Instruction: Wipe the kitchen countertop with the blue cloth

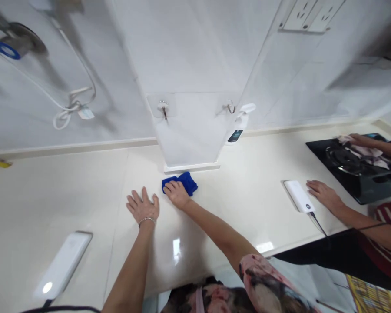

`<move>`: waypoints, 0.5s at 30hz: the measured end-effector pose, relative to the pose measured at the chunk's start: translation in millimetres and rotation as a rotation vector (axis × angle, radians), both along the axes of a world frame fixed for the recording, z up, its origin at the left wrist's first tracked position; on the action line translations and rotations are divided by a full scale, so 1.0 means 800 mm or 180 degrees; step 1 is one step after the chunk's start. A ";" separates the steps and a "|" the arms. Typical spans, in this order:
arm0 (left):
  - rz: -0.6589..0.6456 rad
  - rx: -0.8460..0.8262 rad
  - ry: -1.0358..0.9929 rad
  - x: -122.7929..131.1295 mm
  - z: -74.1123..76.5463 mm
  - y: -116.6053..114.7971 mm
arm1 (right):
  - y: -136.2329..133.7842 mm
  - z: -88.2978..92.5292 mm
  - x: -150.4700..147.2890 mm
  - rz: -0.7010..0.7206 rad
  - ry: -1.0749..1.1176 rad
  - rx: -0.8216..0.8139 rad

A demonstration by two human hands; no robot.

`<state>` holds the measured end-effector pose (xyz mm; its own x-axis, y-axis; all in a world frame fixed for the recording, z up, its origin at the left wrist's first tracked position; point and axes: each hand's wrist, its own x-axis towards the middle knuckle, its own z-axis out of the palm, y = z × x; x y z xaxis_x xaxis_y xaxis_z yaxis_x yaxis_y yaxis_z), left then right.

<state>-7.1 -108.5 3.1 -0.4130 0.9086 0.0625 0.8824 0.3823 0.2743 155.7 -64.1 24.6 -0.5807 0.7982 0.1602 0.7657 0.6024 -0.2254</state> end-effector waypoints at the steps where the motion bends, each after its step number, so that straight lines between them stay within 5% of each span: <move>1: 0.0004 -0.0005 -0.0016 0.000 0.001 0.000 | -0.008 0.000 0.002 -0.0189 0.0051 -0.0021; 4: -0.0013 0.0039 -0.0085 0.000 0.002 -0.001 | -0.018 0.011 0.023 -0.0852 0.0198 -0.0246; 8: 0.0002 0.0059 -0.0223 0.001 0.004 -0.003 | -0.005 0.060 0.059 -0.1187 0.0362 -0.0240; 12: 0.0011 0.0041 -0.0255 0.000 0.003 -0.005 | -0.006 0.110 0.091 -0.1579 0.1747 -0.0090; 15: 0.0024 -0.0006 -0.0231 -0.001 0.002 -0.005 | -0.024 0.107 0.117 -0.1993 0.2063 -0.0214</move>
